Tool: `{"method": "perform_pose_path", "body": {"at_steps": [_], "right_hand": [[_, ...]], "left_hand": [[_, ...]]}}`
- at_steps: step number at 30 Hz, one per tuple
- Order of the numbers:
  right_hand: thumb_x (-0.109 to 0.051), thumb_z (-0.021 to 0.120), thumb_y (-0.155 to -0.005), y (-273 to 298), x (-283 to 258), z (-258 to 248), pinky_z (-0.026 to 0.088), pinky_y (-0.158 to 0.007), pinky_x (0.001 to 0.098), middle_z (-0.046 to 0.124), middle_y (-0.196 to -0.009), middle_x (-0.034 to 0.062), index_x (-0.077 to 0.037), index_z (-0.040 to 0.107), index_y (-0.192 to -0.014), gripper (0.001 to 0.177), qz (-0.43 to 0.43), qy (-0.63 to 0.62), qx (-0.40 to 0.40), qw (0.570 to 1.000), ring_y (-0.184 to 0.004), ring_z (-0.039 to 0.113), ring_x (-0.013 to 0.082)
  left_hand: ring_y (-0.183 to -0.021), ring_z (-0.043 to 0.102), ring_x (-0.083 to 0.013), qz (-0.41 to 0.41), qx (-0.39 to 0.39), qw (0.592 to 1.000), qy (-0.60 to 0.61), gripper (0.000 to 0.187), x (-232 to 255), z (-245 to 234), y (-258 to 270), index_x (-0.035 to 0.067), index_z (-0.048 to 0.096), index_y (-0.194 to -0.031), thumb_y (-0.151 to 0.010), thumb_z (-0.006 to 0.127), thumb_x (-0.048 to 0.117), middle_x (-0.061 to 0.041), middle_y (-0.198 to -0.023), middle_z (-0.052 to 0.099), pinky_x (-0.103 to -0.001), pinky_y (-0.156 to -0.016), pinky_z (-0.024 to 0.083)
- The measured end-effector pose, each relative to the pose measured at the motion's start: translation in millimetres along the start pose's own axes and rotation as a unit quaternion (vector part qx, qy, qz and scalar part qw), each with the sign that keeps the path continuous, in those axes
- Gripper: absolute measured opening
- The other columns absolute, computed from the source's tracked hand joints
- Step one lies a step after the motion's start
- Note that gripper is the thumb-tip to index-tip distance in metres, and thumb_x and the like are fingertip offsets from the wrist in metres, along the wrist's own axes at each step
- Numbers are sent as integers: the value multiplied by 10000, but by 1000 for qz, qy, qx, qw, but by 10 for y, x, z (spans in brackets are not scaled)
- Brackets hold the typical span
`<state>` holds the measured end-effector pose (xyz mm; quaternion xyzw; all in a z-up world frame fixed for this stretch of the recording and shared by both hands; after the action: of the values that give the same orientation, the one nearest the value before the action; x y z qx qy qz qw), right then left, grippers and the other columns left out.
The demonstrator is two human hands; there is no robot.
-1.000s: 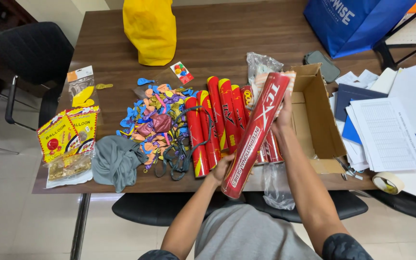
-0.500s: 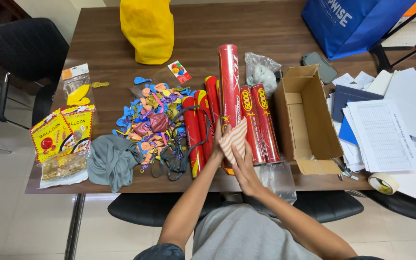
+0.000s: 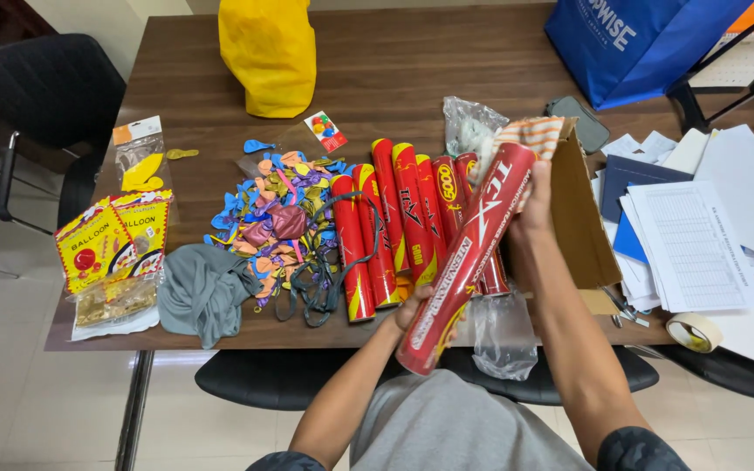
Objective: The person organizes various items on a cluttered table, including moving a blue shopping bag, handling a yellow bag, and sorting through papers and binders. They then pick up multiple red cylindrical tubes and place them into a cardboard box, followed by arranging a striped cloth and other small items.
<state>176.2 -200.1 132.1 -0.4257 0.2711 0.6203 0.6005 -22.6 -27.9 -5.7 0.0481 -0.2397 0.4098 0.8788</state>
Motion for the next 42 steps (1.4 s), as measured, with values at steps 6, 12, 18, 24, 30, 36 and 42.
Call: {"method": "perform_pose_path", "body": {"at_steps": [6,12,18,24,30,36,42], "right_hand": [[-298,546,-1106,-338,436,-825,519,-828,295,650,-1043,97,36,549,-1148,336,-75,62,-2,995,-890,622,123],[-267,519,-1182,-231,542,-833,481,-826,314,608,-1059,97,1,544,-1164,270,-137,212,17,967,-902,538,111],[-323,470,-1049,177,401,249,515,-1050,393,548,-1371,115,-68,326,-1516,551,-78,62,21,995,-1194,587,197],[-407,418,-1097,946,858,544,286,-1224,370,379,-1610,150,2,252,-1611,678,-54,166,-139,975,-1473,380,238],[-513,409,-1072,1544,1652,-124,362,-1159,394,528,-1486,160,-5,407,-1523,679,127,181,-83,972,-1371,482,262],[-651,277,-972,1209,1018,262,447,-1102,473,604,-1397,141,-97,516,-1418,750,292,-155,96,939,-1285,580,297],[-648,387,-1015,807,1507,-344,557,-945,472,719,-1222,175,-57,604,-1359,717,382,-97,58,917,-1067,706,310]], "left_hand": [[-929,737,-379,-62,-40,997,40,803,-111,-468,152,18,425,-1535,-954,694,504,-263,-1216,652,-496,-786,623],[-1189,646,-254,32,246,831,-499,982,194,-459,102,68,375,-1584,-810,787,511,-183,-1362,647,-378,-1004,515],[-1272,614,-222,144,283,793,-519,912,416,-15,-246,44,402,-1542,-828,792,456,-118,-1386,630,-365,-1095,469],[-1184,628,-229,314,316,838,-315,690,729,37,-487,12,507,-1422,-878,804,317,-125,-1309,642,-387,-1064,491],[-1102,654,-266,445,300,840,-82,518,1053,-343,-377,16,517,-1353,-933,747,213,-143,-1238,645,-415,-1011,510],[-1081,670,-209,481,335,769,-254,500,772,-459,-367,18,568,-1292,-873,836,67,-89,-1203,660,-370,-998,546],[-1025,662,-161,335,255,806,-416,664,996,328,-170,60,525,-1374,-795,849,65,-45,-1151,672,-335,-930,541]]}}
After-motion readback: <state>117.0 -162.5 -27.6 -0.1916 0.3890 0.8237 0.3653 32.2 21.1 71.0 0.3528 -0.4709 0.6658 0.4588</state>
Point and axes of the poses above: each hand's wrist, its own y-axis away from the middle knuckle, its own z-axis out of the palm, x = y × z, the point moved 2 cm from there along -y, towards the middle knuckle
